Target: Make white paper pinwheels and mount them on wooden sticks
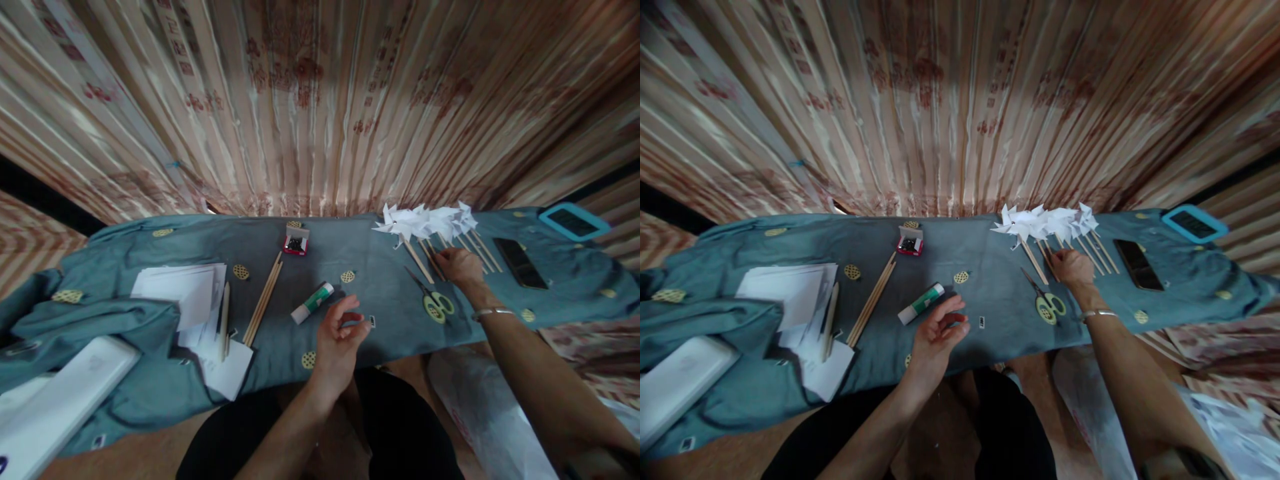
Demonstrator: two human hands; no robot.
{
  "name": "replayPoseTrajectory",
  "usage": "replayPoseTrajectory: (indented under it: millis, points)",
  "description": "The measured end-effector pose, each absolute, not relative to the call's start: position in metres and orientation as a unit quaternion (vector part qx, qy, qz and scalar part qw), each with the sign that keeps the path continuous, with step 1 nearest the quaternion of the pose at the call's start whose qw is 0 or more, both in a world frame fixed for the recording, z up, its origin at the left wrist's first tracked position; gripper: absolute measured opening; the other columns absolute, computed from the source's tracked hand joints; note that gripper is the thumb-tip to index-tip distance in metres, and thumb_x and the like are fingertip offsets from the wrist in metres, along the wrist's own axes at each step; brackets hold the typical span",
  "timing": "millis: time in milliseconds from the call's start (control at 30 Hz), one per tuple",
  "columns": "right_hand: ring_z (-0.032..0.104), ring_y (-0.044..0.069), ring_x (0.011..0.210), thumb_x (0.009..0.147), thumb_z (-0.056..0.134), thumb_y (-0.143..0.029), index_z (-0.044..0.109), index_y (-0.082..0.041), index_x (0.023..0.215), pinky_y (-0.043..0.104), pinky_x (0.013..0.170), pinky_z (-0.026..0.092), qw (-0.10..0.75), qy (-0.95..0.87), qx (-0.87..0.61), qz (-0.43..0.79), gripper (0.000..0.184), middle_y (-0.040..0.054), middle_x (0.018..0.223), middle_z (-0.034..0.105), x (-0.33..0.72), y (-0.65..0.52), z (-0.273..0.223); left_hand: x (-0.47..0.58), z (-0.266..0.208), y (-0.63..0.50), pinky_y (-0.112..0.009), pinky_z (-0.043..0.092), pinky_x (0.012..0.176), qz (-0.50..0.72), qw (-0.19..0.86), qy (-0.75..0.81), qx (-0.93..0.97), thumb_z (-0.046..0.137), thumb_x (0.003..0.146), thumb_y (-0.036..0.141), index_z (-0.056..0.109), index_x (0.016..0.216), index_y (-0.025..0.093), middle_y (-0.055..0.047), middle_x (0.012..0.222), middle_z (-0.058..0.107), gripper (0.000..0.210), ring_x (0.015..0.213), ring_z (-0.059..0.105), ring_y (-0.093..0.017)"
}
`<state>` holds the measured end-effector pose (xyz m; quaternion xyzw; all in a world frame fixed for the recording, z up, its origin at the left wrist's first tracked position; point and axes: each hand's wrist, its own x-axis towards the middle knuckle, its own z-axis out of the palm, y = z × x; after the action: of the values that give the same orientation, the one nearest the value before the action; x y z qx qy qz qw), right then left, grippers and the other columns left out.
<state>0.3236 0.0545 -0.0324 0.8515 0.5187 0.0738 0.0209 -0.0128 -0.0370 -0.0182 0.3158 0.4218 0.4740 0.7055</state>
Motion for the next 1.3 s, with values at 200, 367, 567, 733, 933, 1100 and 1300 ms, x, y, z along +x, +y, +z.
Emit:
replayPoseTrajectory:
  millis: [200, 367, 567, 733, 933, 1100, 1300]
  points:
    - [0.068, 0.028, 0.083, 0.093, 0.045, -0.038, 0.072, -0.012, 0.101, 0.034, 0.071, 0.048, 0.023, 0.538, 0.838, 0.086, 0.038, 0.0190, 0.088, 0.073, 0.315, 0.048, -0.023, -0.015, -0.018, -0.037, -0.031, 0.054, 0.072, 0.472, 0.702, 0.423, 0.325, 0.072, 0.063, 0.023, 0.065, 0.105, 0.018, -0.012, 0.113, 0.064, 0.043, 0.087, 0.062, -0.018]
    - [0.068, 0.029, 0.085, 0.090, 0.051, -0.041, 0.072, -0.015, 0.099, 0.033, 0.070, 0.047, 0.025, 0.561, 0.823, 0.088, 0.035, 0.0163, 0.087, 0.074, 0.303, 0.047, -0.025, -0.016, -0.018, -0.038, -0.030, 0.054, 0.072, 0.475, 0.696, 0.419, 0.337, 0.072, 0.064, 0.024, 0.065, 0.106, 0.018, -0.012, 0.113, 0.063, 0.043, 0.086, 0.063, -0.017]
    - [0.068, 0.030, 0.080, 0.091, 0.047, -0.037, 0.073, -0.014, 0.098, 0.036, 0.067, 0.046, 0.039, 0.540, 0.836, 0.087, 0.035, 0.0191, 0.087, 0.073, 0.305, 0.051, -0.030, -0.018, -0.020, -0.038, -0.028, 0.054, 0.069, 0.479, 0.693, 0.423, 0.333, 0.073, 0.063, 0.023, 0.066, 0.105, 0.019, -0.011, 0.113, 0.064, 0.043, 0.086, 0.063, -0.017]
    - [0.067, 0.029, 0.086, 0.091, 0.047, -0.039, 0.071, -0.015, 0.103, 0.033, 0.068, 0.045, 0.025, 0.561, 0.821, 0.101, 0.036, 0.0172, 0.088, 0.073, 0.300, 0.046, -0.024, -0.020, -0.018, -0.038, -0.029, 0.054, 0.071, 0.472, 0.693, 0.422, 0.345, 0.073, 0.064, 0.023, 0.067, 0.105, 0.019, -0.012, 0.116, 0.064, 0.042, 0.089, 0.063, -0.018]
    - [0.068, 0.026, 0.079, 0.091, 0.047, -0.040, 0.072, -0.017, 0.101, 0.030, 0.066, 0.043, 0.037, 0.594, 0.801, 0.059, 0.036, 0.0150, 0.088, 0.074, 0.286, 0.043, -0.024, -0.020, -0.017, -0.040, -0.030, 0.055, 0.073, 0.469, 0.694, 0.421, 0.348, 0.074, 0.066, 0.024, 0.067, 0.106, 0.020, -0.011, 0.116, 0.065, 0.041, 0.089, 0.064, -0.018]
    - [0.069, 0.029, 0.080, 0.090, 0.048, -0.039, 0.074, -0.017, 0.095, 0.033, 0.067, 0.044, 0.052, 0.593, 0.802, 0.049, 0.034, 0.0156, 0.086, 0.074, 0.280, 0.049, -0.022, -0.025, -0.019, -0.038, -0.029, 0.054, 0.070, 0.488, 0.691, 0.422, 0.327, 0.075, 0.063, 0.022, 0.068, 0.104, 0.019, -0.011, 0.114, 0.066, 0.041, 0.085, 0.063, -0.016]
    - [0.069, 0.030, 0.079, 0.089, 0.049, -0.035, 0.074, -0.014, 0.095, 0.033, 0.066, 0.045, 0.062, 0.578, 0.812, 0.054, 0.033, 0.0182, 0.087, 0.074, 0.279, 0.052, -0.019, -0.035, -0.017, -0.035, -0.028, 0.054, 0.071, 0.494, 0.688, 0.436, 0.304, 0.076, 0.059, 0.020, 0.069, 0.100, 0.019, -0.010, 0.111, 0.067, 0.042, 0.082, 0.063, -0.014]
